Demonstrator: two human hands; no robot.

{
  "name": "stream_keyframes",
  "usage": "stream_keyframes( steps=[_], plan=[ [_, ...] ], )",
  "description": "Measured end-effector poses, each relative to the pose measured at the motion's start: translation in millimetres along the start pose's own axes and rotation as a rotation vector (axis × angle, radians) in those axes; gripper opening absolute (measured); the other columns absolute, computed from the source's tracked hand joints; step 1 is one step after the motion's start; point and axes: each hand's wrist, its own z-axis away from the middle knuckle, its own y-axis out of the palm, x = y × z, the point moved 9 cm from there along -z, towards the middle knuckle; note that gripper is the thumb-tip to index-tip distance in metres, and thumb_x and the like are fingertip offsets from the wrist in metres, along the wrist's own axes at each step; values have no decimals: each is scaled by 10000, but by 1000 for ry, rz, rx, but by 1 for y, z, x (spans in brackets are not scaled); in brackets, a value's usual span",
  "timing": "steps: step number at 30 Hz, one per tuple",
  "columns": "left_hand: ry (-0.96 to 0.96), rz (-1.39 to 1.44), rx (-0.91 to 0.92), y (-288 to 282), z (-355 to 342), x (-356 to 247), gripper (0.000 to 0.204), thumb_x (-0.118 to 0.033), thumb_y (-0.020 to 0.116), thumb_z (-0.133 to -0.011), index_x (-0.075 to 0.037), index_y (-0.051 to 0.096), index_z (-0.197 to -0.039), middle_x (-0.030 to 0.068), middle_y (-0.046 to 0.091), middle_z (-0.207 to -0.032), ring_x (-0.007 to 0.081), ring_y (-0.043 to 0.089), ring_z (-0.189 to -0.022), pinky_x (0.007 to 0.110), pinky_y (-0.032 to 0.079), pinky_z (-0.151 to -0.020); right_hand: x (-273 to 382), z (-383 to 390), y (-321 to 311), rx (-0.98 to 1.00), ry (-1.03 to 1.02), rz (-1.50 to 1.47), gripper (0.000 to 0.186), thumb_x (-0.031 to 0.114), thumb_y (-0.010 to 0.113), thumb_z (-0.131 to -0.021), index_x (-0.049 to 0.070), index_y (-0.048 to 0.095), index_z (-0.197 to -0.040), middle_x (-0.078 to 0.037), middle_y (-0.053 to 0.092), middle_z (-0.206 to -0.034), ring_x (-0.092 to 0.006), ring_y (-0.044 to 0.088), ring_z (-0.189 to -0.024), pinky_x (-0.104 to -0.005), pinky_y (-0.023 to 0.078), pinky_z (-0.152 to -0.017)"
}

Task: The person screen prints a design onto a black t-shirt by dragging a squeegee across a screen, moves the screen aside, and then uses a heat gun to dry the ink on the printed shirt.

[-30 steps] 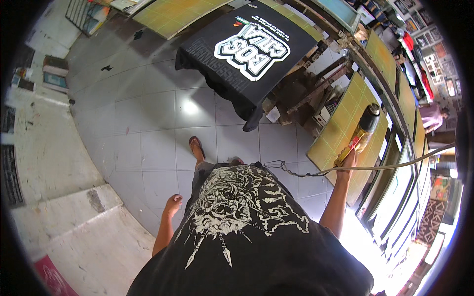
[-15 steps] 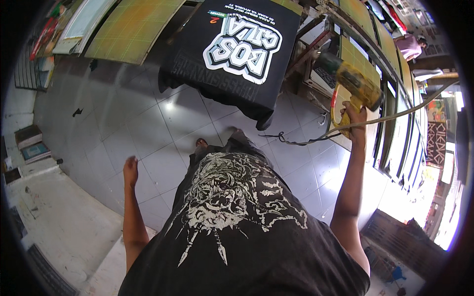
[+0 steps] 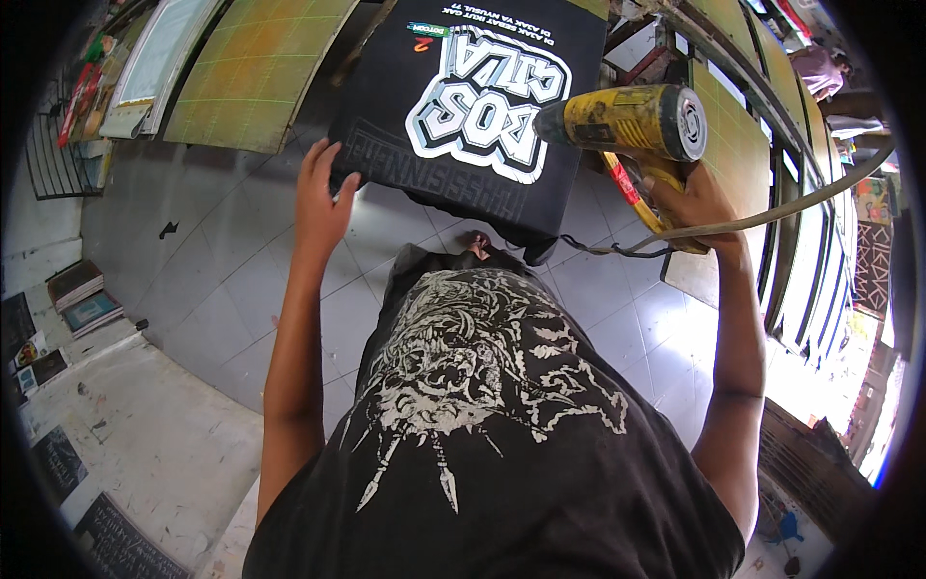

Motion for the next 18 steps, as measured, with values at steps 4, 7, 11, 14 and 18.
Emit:
stream_keyframes(
  steps=[4, 7, 11, 14, 18],
  plan=[
    [118, -44, 55, 35, -26, -5, 487, -204, 647, -891, -18, 514, -1321, 203, 444, -1431, 388, 400, -1339, 457, 345, -1089, 35, -12, 4, 67, 38, 97, 464, 193, 642, -878, -31, 549, -1274, -214, 654, -1182, -321, 619, -1127, -405, 444, -1004],
    [165, -72, 106, 55, -41, 1, 495, -231, 631, -904, -25, 504, -1335, 199, 433, -1441, 387, 359, -1372, 473, 315, -1111, 62, -16, 11, 133, 71, 207, 431, 213, 644, -883, -21, 577, -1240, -207, 660, -1169, -327, 626, -1111, -410, 452, -993],
    [230, -114, 175, 75, -51, 16, 498, -278, 594, -929, -27, 495, -1348, 190, 424, -1450, 387, 328, -1393, 495, 279, -1131, 78, -22, 22, 126, 72, 226, 389, 221, 636, -892, 3, 604, -1212, -201, 659, -1166, -335, 625, -1107, -413, 456, -987],
    [270, -133, 227, 85, -55, 18, 503, -304, 574, -940, -27, 493, -1351, 187, 421, -1451, 386, 322, -1396, 506, 269, -1135, 85, -25, 28, 139, 124, 233, 381, 222, 630, -894, 23, 609, -1218, -197, 660, -1165, -333, 624, -1107, -413, 457, -987],
    [294, -84, 236, 88, -62, 18, 490, -300, 563, -947, -30, 497, -1350, 182, 422, -1450, 382, 322, -1396, 508, 268, -1136, 80, -31, 38, 168, 128, 219, 379, 226, 630, -892, 39, 610, -1222, -194, 656, -1171, -339, 623, -1105, -413, 457, -987]
  ],
)
